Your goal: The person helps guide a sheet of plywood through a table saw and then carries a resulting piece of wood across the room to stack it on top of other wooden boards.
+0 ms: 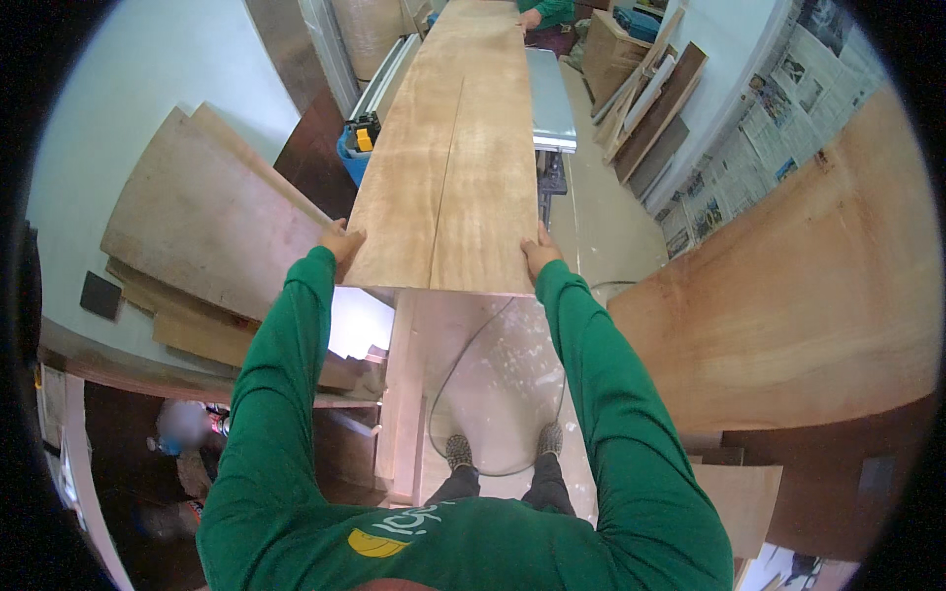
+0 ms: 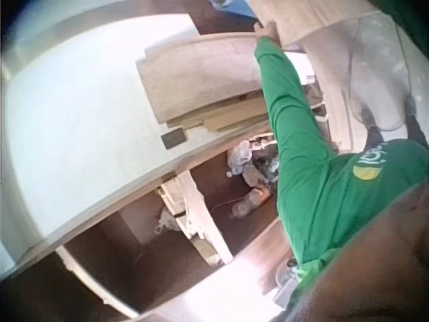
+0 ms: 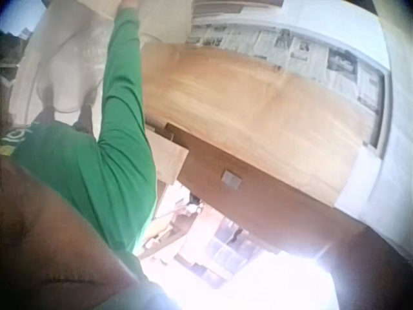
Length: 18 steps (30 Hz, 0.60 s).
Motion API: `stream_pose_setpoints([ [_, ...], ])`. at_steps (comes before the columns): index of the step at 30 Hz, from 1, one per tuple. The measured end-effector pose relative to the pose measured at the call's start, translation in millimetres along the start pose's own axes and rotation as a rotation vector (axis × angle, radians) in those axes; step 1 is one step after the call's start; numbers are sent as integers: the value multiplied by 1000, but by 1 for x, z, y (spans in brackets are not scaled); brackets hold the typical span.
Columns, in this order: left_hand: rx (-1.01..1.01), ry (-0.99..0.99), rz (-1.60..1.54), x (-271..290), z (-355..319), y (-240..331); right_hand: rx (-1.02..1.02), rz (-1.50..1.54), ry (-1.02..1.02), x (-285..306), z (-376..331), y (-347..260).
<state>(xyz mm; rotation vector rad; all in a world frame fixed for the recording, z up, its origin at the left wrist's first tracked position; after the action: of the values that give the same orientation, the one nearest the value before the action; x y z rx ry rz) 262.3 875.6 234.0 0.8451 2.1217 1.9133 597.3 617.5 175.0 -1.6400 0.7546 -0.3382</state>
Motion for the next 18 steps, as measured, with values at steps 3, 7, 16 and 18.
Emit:
stream_pose_setpoints([
  [3, -52, -107, -257, 11, 2, -34, -46, 129, -24, -13, -16, 10],
  [7, -19, -140, -437, 9, -30, -43, -58, 59, -29, -19, -56, 7],
  [16, -83, -110, -407, 29, -101, -58, -80, 107, 0, -15, -121, 31],
  [18, -95, -101, -281, 29, -124, -54, -102, 18, 33, -8, -137, 40],
])
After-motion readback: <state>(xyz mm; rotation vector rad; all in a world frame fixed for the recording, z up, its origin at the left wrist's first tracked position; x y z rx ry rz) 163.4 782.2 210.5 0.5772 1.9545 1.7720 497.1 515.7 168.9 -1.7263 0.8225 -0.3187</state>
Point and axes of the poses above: each hand's wrist, its own z-axis towards the middle knuckle, its own x-axis out of the back of the hand, y = z × x, the point moved 5 cm from there along z, towards the middle knuckle, and after that the axes turned 4 degrees about -x, right-handed, at the moved point
